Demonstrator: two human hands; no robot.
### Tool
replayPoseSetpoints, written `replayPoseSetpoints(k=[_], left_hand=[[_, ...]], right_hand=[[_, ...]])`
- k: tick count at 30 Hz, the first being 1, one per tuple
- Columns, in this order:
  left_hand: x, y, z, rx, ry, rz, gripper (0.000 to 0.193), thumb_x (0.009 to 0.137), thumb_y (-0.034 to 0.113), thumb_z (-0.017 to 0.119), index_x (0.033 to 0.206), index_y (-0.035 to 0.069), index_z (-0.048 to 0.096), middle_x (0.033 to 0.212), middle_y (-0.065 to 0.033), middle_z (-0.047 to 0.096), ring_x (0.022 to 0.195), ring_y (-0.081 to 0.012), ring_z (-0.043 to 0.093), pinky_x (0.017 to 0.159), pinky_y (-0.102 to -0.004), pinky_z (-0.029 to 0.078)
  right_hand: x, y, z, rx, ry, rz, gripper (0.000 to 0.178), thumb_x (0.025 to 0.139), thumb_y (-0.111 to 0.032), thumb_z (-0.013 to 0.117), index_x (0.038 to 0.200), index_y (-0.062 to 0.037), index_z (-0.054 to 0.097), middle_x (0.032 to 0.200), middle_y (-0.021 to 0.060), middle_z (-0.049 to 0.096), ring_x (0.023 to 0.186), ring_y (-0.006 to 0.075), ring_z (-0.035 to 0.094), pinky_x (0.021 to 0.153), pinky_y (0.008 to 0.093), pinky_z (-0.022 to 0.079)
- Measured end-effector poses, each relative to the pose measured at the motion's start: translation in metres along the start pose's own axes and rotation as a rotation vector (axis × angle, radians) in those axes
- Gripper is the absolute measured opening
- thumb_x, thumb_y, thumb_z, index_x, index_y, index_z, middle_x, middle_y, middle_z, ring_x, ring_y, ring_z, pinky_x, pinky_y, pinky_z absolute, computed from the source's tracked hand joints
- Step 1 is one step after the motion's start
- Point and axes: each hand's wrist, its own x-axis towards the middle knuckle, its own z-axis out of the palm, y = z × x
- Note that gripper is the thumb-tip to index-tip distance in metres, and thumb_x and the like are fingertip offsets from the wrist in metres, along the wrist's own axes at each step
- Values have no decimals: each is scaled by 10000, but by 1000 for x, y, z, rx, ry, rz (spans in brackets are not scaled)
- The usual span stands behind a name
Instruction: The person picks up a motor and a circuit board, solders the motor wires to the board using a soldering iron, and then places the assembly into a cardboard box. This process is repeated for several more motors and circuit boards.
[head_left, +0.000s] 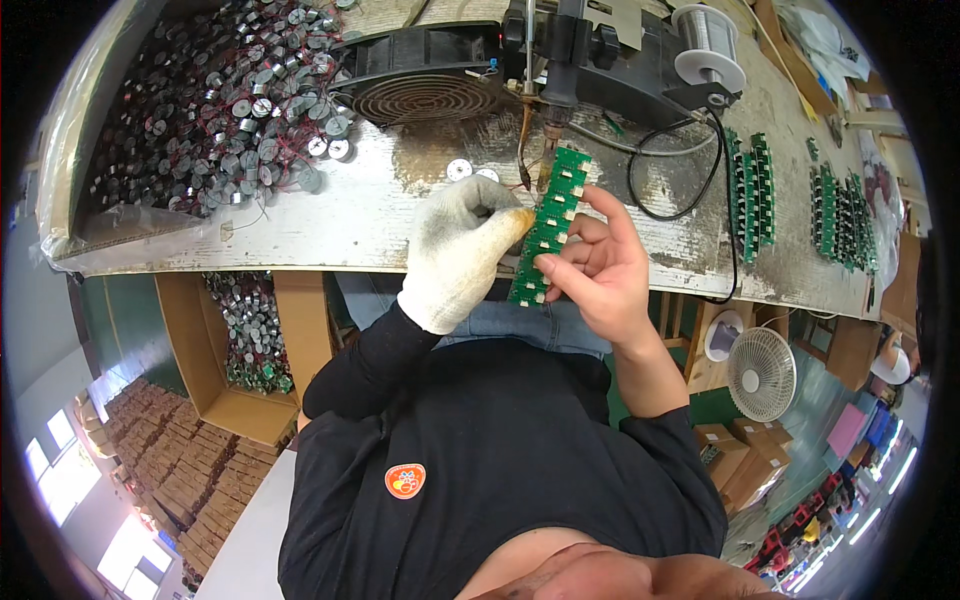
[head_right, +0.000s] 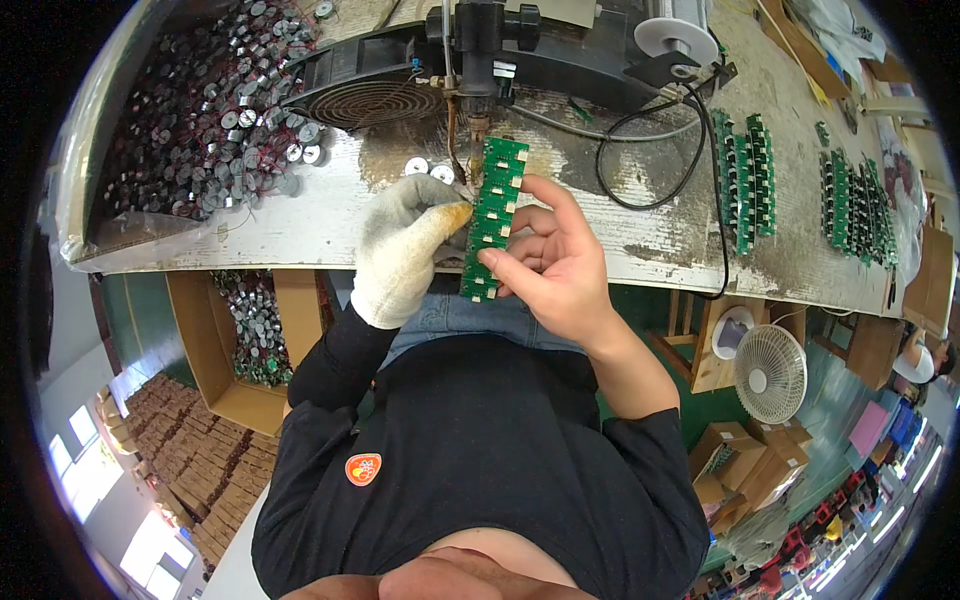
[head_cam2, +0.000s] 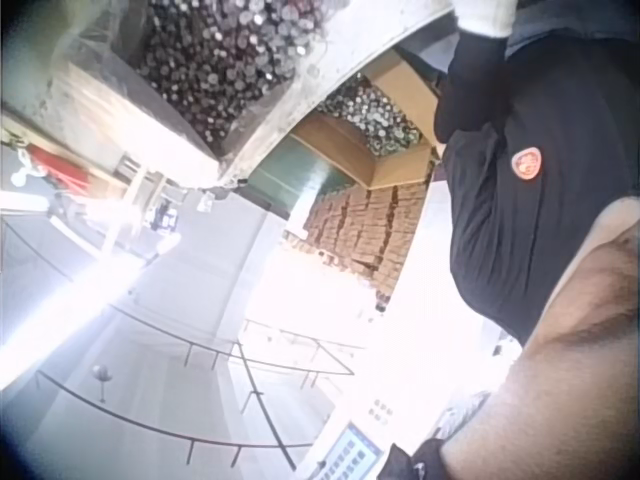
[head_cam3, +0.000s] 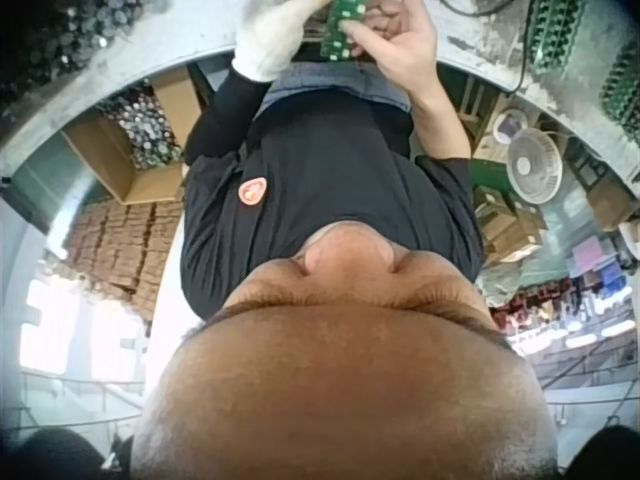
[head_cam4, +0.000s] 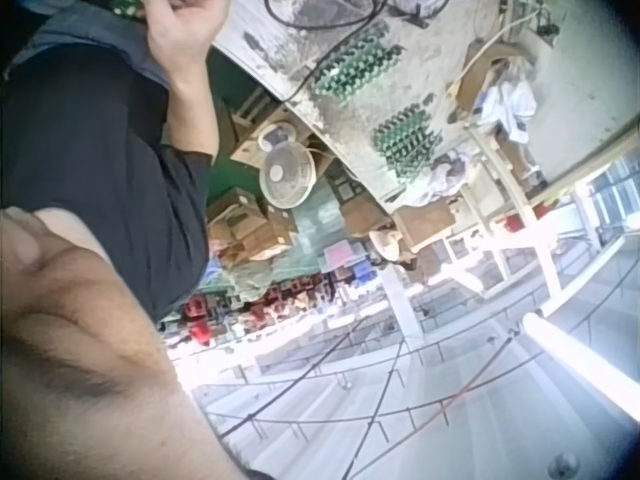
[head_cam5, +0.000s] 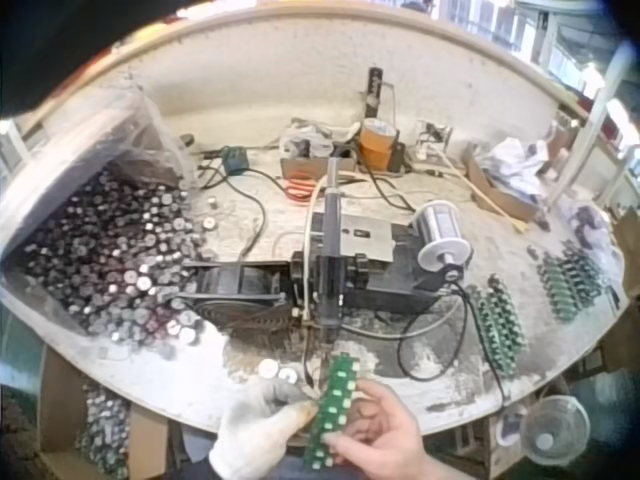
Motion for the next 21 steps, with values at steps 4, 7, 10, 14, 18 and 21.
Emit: replayPoseSetpoints(k=[4, 7, 10, 14, 18, 21], left_hand=[[1, -8, -1, -1, 14, 12, 139, 797, 102, 656, 756, -29, 637, 655, -30, 593, 625, -76, 525, 548, -247, 417], [-1, -11, -5, -29, 14, 4, 138, 798, 101, 652, 762, -31, 641, 668, -36, 606, 627, -79, 536, 549, -246, 422], [-4, -4, -5, 15, 21, -9, 139, 803, 100, 655, 805, -38, 642, 697, -43, 620, 640, -82, 554, 560, -245, 436], [-13, -3, -10, 49, 36, 33, 231, 809, 136, 700, 946, -36, 628, 797, -68, 641, 647, -82, 575, 581, -248, 464], [-15, 2, -45, 607, 332, 324, 232, 788, 88, 703, 975, -24, 624, 825, -50, 637, 640, -73, 555, 579, -212, 445], [-6, -10, -88, 611, 620, 433, 261, 771, 130, 724, 966, -4, 616, 818, -79, 621, 611, -147, 569, 600, -266, 471]], right_hand=[[0, 2, 1, 7, -11, 20, 655, 809, 91, 638, 1363, -24, 307, 956, 112, 579, 703, 106, 619, 532, 215, 512], [-1, 3, 2, 5, -3, 38, 653, 808, 90, 638, 1360, -25, 309, 950, 107, 577, 705, 109, 619, 532, 218, 516], [-2, 7, 3, -11, 3, 39, 656, 804, 91, 642, 1359, -29, 311, 941, 102, 576, 703, 115, 620, 528, 224, 521], [0, 7, 3, 8, 37, 23, 672, 795, 99, 643, 1363, -36, 311, 958, 106, 573, 696, 125, 616, 525, 233, 528], [3, 9, -3, 18, 93, -12, 684, 793, 114, 631, 1374, -33, 301, 972, 121, 585, 695, 125, 617, 513, 227, 522], [6, 9, -3, 8, 50, -37, 662, 803, 112, 620, 1368, -20, 301, 986, 143, 590, 700, 126, 622, 506, 224, 519]])
